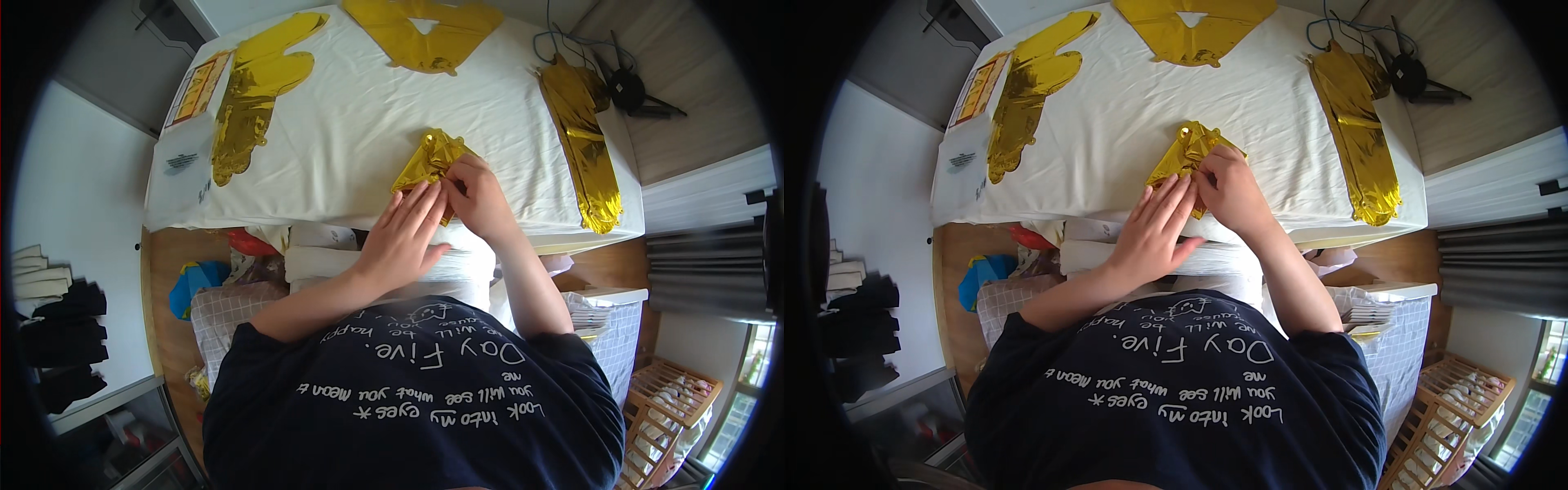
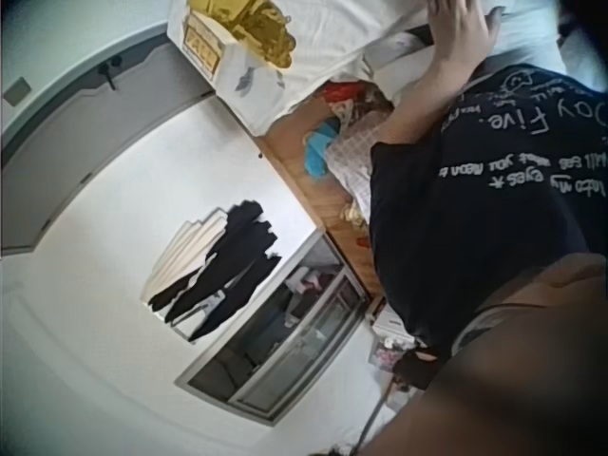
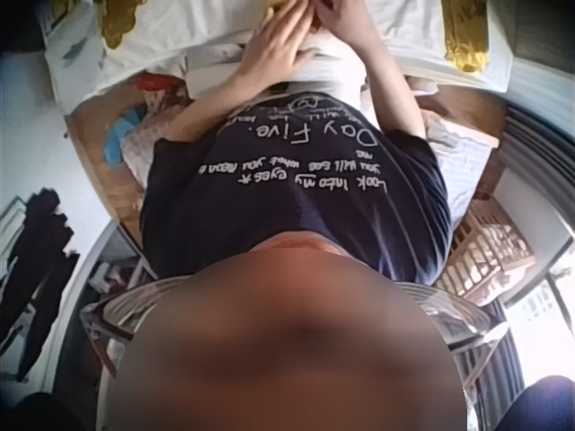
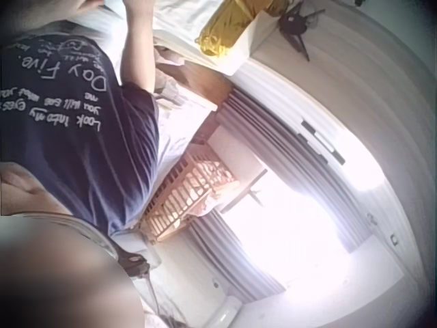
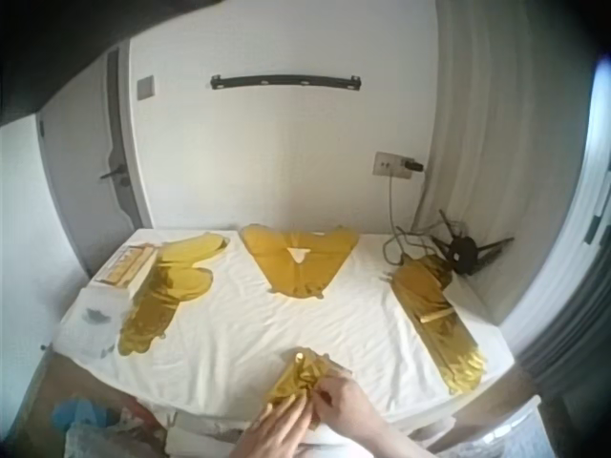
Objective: The recorder is folding gold-colored foil balloons into flat squares on a white desk.
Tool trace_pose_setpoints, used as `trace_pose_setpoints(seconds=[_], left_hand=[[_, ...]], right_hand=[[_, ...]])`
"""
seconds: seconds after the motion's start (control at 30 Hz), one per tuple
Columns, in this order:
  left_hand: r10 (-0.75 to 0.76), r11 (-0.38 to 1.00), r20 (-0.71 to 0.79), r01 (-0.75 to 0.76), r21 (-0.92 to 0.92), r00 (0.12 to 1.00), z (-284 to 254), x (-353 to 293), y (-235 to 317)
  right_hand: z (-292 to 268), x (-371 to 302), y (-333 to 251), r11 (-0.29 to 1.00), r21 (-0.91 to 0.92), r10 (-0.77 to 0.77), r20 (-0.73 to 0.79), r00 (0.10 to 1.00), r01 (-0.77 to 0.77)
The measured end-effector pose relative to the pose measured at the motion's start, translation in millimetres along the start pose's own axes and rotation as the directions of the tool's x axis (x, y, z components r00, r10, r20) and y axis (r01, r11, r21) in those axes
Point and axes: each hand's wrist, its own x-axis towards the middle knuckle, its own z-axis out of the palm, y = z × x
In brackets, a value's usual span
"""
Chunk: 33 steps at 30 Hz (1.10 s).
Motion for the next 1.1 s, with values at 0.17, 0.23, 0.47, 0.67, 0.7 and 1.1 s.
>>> trace_pose_setpoints(seconds=[0.17, 0.23, 0.47, 0.67, 0.7, 1.1], left_hand=[[-0.12, 0.985, 0.063, 0.111, 0.13, 0.991, 15, -3, 1], [-0.127, 0.983, 0.067, 0.117, 0.139, 0.99, 17, -3, 0], [-0.162, 0.98, 0.034, 0.157, 0.126, 0.986, 19, -1, 3], [-0.155, 0.98, 0.003, 0.154, 0.126, 0.988, 18, 6, -3], [-0.156, 0.98, 0.002, 0.155, 0.124, 0.988, 18, 7, -4], [-0.089, 0.994, 0.021, 0.087, 0.064, 0.996, 27, 3, -19]], right_hand=[[-1, 0, 0, 1.0, -0.006, 0.001, 0.003, 1.0, -0.001], [-1, 0, -2, 1.0, -0.006, 0.009, 0.005, 1.0, -0.009], [-6, 0, -12, 0.997, 0.029, 0.069, 0.029, 0.997, -0.069], [-3, -2, -3, 0.977, 0.105, 0.186, 0.005, 0.983, -0.185], [-1, -2, 0, 0.98, 0.105, 0.168, 0.007, 0.986, -0.168], [-25, 7, 10, 0.993, -0.103, 0.04, -0.163, 0.986, -0.057]])
